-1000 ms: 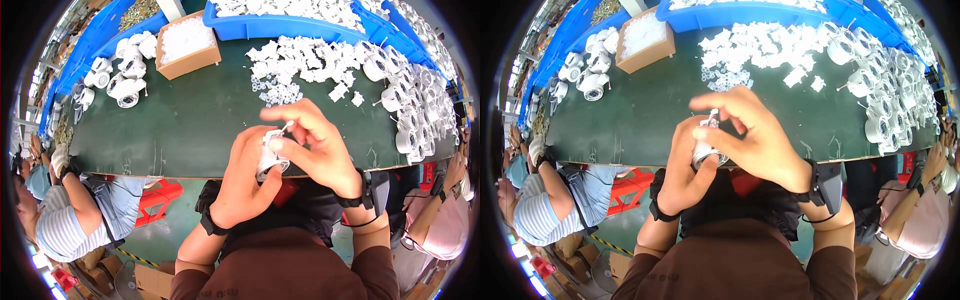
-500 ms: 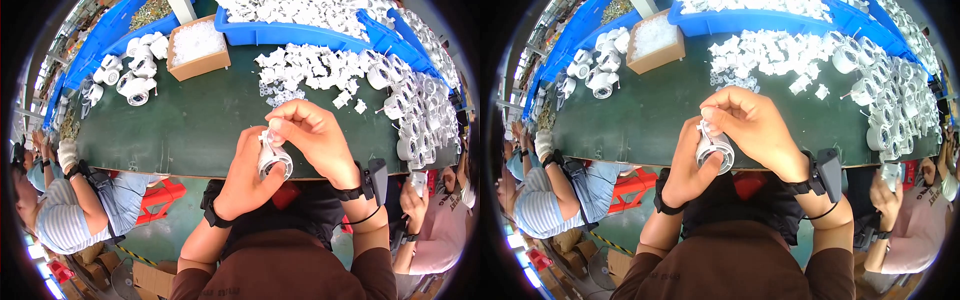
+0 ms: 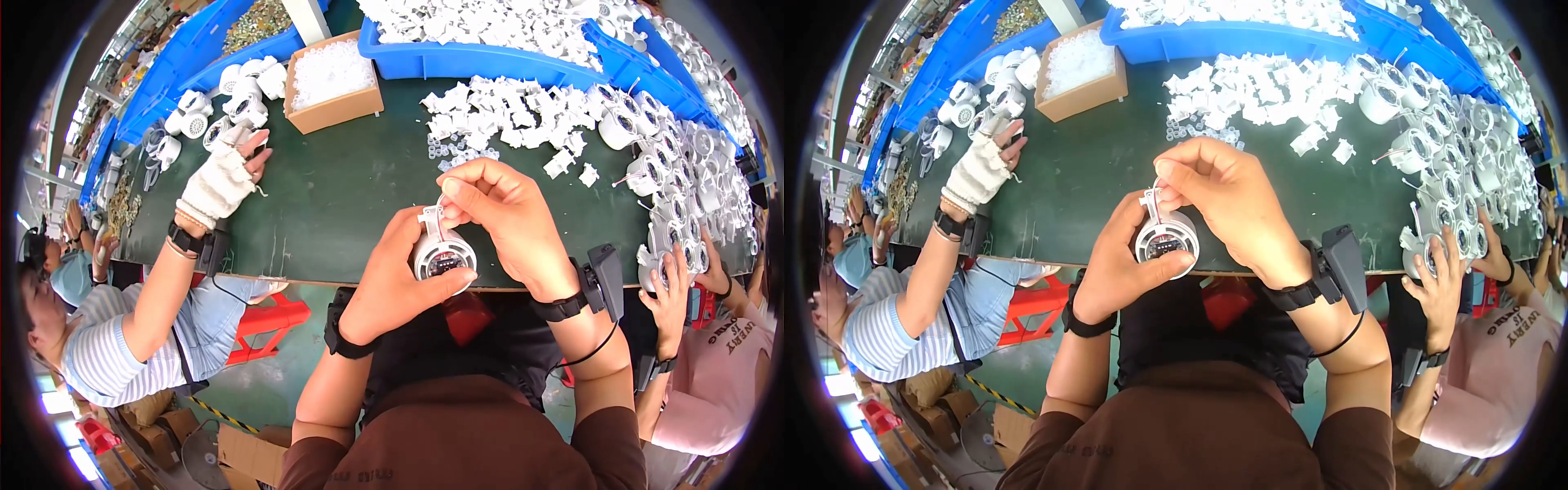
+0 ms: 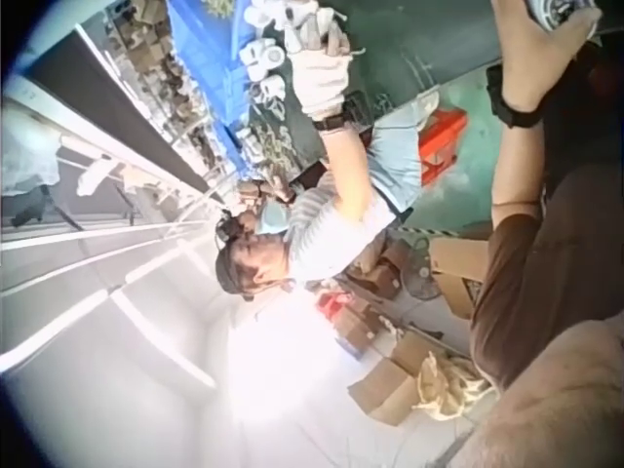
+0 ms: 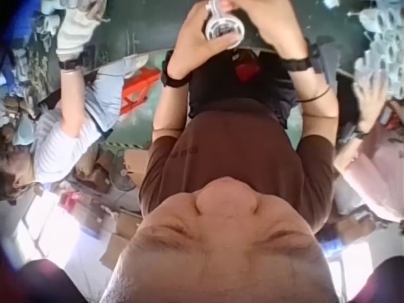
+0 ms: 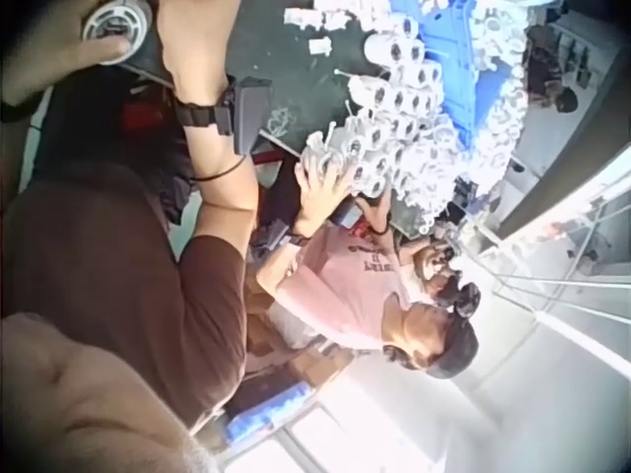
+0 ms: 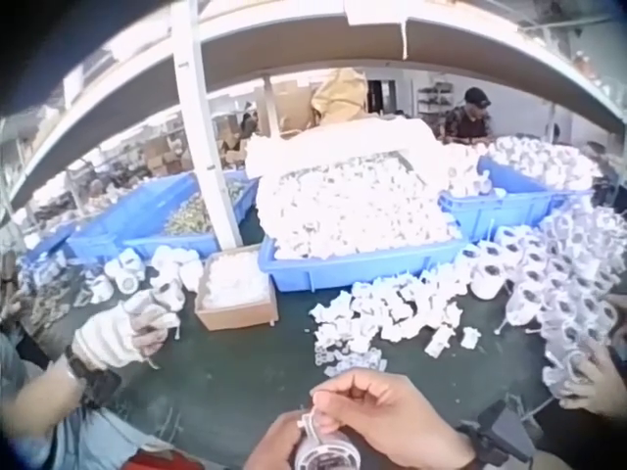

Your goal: The person assembles electronic components by hand, picking up a white plastic housing and a small white ring, fitting the ring onto the housing, and then pressing a white cap onto the assembly before setting it aside.

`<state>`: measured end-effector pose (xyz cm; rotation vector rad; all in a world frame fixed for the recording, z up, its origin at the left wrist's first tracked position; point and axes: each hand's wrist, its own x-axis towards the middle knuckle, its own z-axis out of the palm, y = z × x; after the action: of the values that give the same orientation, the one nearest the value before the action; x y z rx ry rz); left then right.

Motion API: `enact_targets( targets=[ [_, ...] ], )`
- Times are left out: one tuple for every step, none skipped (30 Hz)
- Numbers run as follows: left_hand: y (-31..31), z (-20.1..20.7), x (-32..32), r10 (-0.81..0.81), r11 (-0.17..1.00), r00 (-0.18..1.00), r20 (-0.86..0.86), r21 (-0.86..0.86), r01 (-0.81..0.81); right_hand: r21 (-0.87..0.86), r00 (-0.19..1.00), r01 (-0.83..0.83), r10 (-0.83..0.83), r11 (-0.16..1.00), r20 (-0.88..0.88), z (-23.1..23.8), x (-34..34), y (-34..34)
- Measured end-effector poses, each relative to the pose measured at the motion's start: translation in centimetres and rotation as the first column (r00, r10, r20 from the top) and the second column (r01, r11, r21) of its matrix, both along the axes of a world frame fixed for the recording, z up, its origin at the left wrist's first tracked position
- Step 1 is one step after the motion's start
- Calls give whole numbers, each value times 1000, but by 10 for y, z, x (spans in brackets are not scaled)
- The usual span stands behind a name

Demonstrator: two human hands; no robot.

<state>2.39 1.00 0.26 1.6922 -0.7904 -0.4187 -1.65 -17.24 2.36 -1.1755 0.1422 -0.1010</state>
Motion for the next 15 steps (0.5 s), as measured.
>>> enact_targets(
  targets=[
    [0, 1, 0, -6, 1000, 999, -35, 22, 7, 0, 1000, 0, 0, 1000, 0, -1, -1, 0],
    [0, 2, 1, -6, 1000, 999, -34, 21, 7, 4, 1000, 23, -23, 1000, -8, -3, -1, 0],
    [1, 2, 2, -17, 999, 999, -44, 28, 18, 9, 999, 44, -44, 999, -16, -4, -1, 0],
    [2, 3, 2, -28, 999, 998, -54, 34, 30, 9, 999, 42, -42, 999, -16, -4, -2, 0],
    [2, 4, 2, -27, 999, 998, -54, 34, 28, 10, 999, 50, -49, 999, -20, -4, -2, 1],
    [2, 5, 2, -30, 999, 997, -69, 44, 33, 11, 998, 58, -58, 998, -24, -4, -3, 1],
    [2, 6, 1, -33, 998, 996, -84, 53, 38, 11, 998, 58, -58, 998, -23, -3, -3, 2],
    [3, 6, 1, -33, 998, 996, -83, 52, 38, 17, 997, 68, -67, 998, -23, -3, -3, 3],
    [3, 6, 1, -42, 997, 994, -96, 55, 48, 23, 997, 76, -75, 997, -23, -2, -3, 4],
    [4, 7, 1, -51, 997, 993, -109, 57, 58, 23, 997, 75, -74, 997, -23, -2, -4, 5],
    [5, 6, 1, -50, 997, 993, -109, 57, 56, 18, 997, 71, -71, 997, -16, -1, -5, 5],
    [5, 4, 0, -59, 997, 996, -61, 48, 62, 13, 998, 66, -66, 998, -10, 0, -7, 6],
    [6, 3, -1, -67, 997, 998, -13, 39, 68, 14, 998, 62, -62, 998, -10, 2, -9, 7],
    [5, 3, -3, -64, 997, 998, -13, 40, 64, -68, 997, 65, -63, 996, 33, 5, -11, 8],
    [5, 4, -6, -45, 999, 999, -11, -6, 45, -148, 995, 70, -59, 987, 76, 6, -14, 10]
  ],
)
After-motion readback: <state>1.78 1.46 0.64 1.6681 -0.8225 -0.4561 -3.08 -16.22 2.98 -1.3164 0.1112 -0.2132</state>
